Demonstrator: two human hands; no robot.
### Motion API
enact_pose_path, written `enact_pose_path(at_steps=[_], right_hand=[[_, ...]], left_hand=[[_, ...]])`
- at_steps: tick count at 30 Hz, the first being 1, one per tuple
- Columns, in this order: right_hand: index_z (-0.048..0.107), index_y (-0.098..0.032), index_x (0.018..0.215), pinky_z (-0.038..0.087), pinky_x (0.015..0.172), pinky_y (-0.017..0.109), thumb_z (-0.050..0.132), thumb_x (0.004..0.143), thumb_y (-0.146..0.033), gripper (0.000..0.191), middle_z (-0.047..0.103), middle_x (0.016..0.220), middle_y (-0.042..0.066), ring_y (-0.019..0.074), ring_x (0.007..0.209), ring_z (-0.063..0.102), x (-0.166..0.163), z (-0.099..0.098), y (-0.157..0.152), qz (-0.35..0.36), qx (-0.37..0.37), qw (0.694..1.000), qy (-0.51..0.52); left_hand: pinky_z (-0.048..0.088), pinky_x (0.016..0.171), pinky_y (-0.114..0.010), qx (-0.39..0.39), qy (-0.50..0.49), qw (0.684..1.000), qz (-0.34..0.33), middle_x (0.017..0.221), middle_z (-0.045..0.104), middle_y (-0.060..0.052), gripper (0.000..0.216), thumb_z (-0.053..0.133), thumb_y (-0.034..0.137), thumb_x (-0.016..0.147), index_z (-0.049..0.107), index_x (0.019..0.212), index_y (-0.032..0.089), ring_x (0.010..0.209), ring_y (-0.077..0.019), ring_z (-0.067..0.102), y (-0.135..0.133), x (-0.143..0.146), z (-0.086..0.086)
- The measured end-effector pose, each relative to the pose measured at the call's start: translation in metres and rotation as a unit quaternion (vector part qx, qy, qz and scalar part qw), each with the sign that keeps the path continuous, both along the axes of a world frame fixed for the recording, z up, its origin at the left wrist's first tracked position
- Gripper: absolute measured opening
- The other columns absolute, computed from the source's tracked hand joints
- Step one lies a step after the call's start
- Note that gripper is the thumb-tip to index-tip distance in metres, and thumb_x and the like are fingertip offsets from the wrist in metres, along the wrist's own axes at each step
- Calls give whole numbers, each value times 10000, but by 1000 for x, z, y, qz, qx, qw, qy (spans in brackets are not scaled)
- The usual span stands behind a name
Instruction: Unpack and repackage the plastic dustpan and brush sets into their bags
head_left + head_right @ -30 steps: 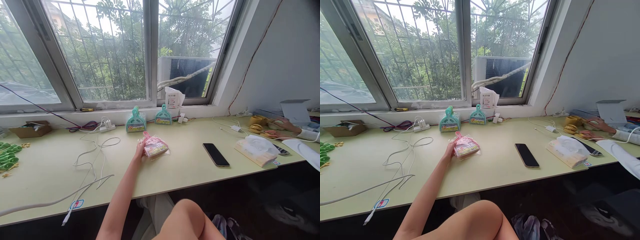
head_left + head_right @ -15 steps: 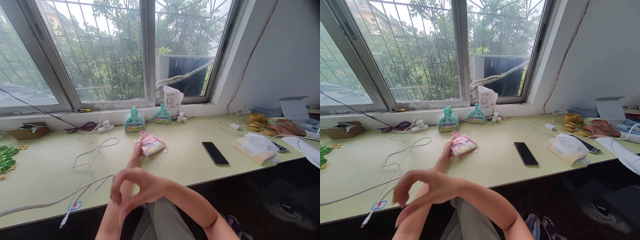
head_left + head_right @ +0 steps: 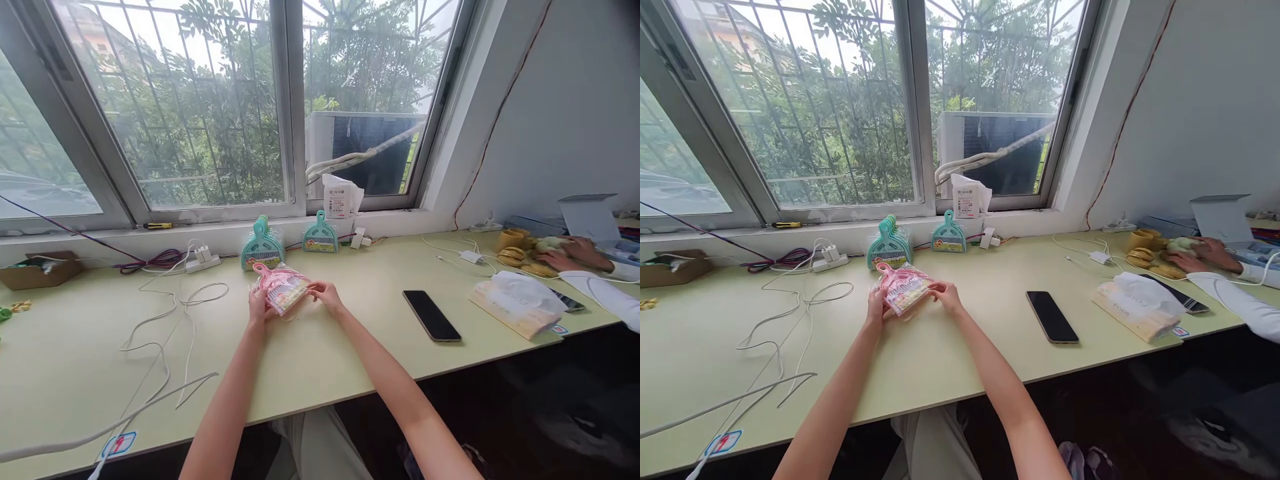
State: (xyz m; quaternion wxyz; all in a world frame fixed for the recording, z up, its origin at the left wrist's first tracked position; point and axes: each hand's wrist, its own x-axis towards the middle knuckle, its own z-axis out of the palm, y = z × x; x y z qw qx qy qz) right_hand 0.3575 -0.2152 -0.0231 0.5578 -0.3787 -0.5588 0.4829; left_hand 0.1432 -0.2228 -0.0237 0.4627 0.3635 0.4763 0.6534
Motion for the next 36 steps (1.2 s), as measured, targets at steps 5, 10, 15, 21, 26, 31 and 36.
enact_pose_path(at_steps=[5, 10, 15, 21, 26, 31, 36], right_hand=[[661, -206, 804, 498, 554, 253, 591, 723, -316, 154, 689, 755, 8, 133, 615, 628, -2, -16, -3, -25, -11, 999, -30], [614, -222, 763, 440, 446, 215, 454, 800, -194, 167, 566, 548, -54, 93, 419, 503, -13, -20, -11, -20, -41, 996, -79], [583, -209, 751, 434, 395, 203, 525, 839, -278, 127, 596, 546, -39, 98, 400, 542, -15, -23, -10, -9, -87, 994, -57], [568, -175, 848, 540, 504, 242, 596, 827, -321, 151, 639, 596, -1, 136, 499, 633, -13, -22, -7, 22, -133, 991, 10], [511, -189, 934, 566, 668, 245, 622, 800, -275, 194, 679, 795, 12, 123, 702, 672, -15, -18, -5, 26, -145, 980, 134], [489, -218, 984, 548, 715, 224, 531, 828, -226, 162, 674, 887, 1, 108, 790, 658, -9, -10, -4, 11, -157, 962, 224], [477, -240, 1052, 548, 710, 229, 546, 821, -251, 242, 668, 982, 4, 118, 820, 657, -4, -7, -7, 8, -149, 963, 225]], left_hand=[[479, 539, -236, -24, -5, 999, 20, 785, 610, -20, 404, 638, 306, 700, 504, 1056, 170, 609, -125, 593, 1, 6, 0], [502, 575, -246, -18, -12, 1000, 16, 860, 631, -35, 428, 649, 300, 692, 498, 1074, 178, 665, -134, 621, 0, 9, -1], [508, 596, -246, -11, -19, 1000, 19, 906, 637, -43, 460, 647, 304, 697, 479, 1112, 195, 697, -139, 630, -4, 10, 2], [487, 567, -222, -14, -14, 1000, -11, 847, 628, -13, 486, 637, 358, 698, 480, 1130, 202, 633, -109, 603, -10, 14, 8], [529, 578, -268, -26, 8, 997, -68, 914, 646, -39, 526, 676, 335, 675, 460, 1140, 215, 673, -145, 642, -14, 19, 12], [554, 603, -300, -19, 48, 992, -113, 948, 654, -60, 590, 712, 333, 662, 461, 1184, 218, 738, -179, 659, -21, 26, 16], [559, 597, -313, -14, 72, 989, -129, 992, 659, -85, 639, 734, 358, 654, 459, 1214, 223, 778, -216, 668, -26, 31, 20]])
